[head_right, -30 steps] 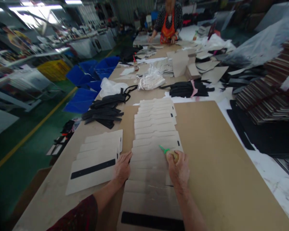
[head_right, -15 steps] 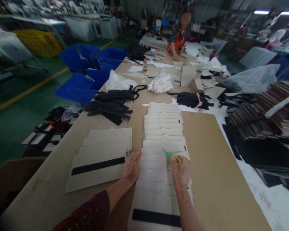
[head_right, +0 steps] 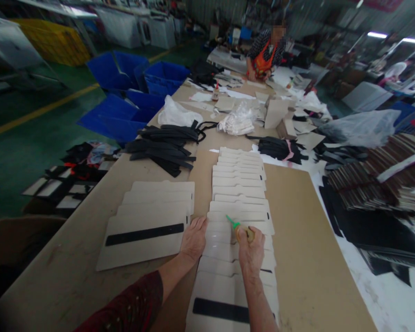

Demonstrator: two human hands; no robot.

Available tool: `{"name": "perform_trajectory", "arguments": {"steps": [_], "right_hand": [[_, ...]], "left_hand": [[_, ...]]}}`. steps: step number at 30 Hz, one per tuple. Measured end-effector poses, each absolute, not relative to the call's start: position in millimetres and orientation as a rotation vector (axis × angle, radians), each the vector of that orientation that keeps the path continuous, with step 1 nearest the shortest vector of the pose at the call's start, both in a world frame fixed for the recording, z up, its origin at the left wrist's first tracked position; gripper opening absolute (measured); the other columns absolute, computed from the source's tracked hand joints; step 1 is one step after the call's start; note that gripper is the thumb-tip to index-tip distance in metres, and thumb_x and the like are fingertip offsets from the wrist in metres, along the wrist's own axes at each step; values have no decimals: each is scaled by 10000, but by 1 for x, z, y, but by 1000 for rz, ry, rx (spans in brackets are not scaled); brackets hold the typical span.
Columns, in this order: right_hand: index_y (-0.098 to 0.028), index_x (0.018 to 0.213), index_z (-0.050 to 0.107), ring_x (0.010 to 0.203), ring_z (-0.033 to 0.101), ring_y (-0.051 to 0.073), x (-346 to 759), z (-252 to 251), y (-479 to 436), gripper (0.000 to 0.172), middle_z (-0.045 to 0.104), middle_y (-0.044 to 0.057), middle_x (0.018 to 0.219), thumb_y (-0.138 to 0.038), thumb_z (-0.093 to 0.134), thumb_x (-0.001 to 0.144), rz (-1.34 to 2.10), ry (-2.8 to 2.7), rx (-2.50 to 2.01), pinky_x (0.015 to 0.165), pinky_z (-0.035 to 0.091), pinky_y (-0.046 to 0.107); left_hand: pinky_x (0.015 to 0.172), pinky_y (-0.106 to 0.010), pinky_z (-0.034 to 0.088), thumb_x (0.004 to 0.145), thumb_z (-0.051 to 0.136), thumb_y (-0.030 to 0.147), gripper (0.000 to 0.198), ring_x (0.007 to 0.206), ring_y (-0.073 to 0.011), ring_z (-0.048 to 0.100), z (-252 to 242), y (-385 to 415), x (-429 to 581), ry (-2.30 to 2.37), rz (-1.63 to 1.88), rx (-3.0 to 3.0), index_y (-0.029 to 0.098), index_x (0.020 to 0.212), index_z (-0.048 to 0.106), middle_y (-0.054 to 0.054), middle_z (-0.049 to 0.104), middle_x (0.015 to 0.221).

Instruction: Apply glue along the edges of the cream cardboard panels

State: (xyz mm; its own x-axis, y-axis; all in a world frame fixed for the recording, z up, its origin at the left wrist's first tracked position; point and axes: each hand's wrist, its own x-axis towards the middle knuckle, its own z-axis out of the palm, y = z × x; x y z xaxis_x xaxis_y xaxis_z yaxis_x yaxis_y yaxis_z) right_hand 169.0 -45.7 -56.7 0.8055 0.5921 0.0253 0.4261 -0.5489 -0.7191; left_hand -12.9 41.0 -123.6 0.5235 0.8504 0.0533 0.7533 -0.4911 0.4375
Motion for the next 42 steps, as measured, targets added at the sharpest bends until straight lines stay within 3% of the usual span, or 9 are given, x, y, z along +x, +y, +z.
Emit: {"name": "perform_trajectory", "arguments": {"steps": [24,26,28,31,34,38,42], "right_hand": [[-193,1063,605,993,577,270,135,-73,-30,514,612,99,1097,-597,621,745,554,-717,-2024,894,453,402],[-203,1055,614,956,593,256,134,-70,-30,515,638,76,1047,-591,663,721,615,-606,-1995,837,478,382],[-221,1064,598,813,621,219,137,-65,-31,521,663,36,929,-591,689,709,730,-395,-1908,660,494,323],[-250,1045,552,558,593,160,154,-55,-35,515,655,-24,756,-593,713,696,901,-66,-1647,397,334,214],[-247,1003,540,506,598,146,186,-53,-43,510,663,-28,762,-563,751,663,888,48,-1519,349,276,184],[-234,941,519,483,590,156,239,-66,-54,499,635,-20,754,-576,740,652,662,23,-1634,329,296,205],[-247,1010,491,478,540,139,280,-84,-56,517,595,-34,748,-585,707,684,443,-42,-1731,366,347,231]], "left_hand": [[1080,-412,424,843,403,0,506,1220,-239,483,-122,38,-14,1355,500,2441,156,1304,541,-96,586,1281],[1081,-401,424,835,406,-10,507,1209,-234,487,-119,39,-14,1366,515,2434,151,1297,541,-93,588,1274],[1075,-378,429,830,412,-14,490,1190,-221,497,-117,39,-14,1381,537,2420,152,1269,552,-86,593,1256],[1045,-368,453,829,417,-11,440,1159,-217,516,-117,40,-15,1420,576,2386,141,1214,565,-95,598,1220],[1041,-392,456,829,407,-6,403,1157,-229,520,-119,41,-15,1446,615,2354,119,1179,562,-121,592,1203],[1067,-419,422,872,370,31,366,1178,-238,504,-112,48,-12,1439,623,2338,134,1167,561,-127,574,1215],[1091,-376,389,849,378,23,465,1197,-226,485,-100,69,-3,1326,506,2377,158,1261,545,-95,570,1279]]}}
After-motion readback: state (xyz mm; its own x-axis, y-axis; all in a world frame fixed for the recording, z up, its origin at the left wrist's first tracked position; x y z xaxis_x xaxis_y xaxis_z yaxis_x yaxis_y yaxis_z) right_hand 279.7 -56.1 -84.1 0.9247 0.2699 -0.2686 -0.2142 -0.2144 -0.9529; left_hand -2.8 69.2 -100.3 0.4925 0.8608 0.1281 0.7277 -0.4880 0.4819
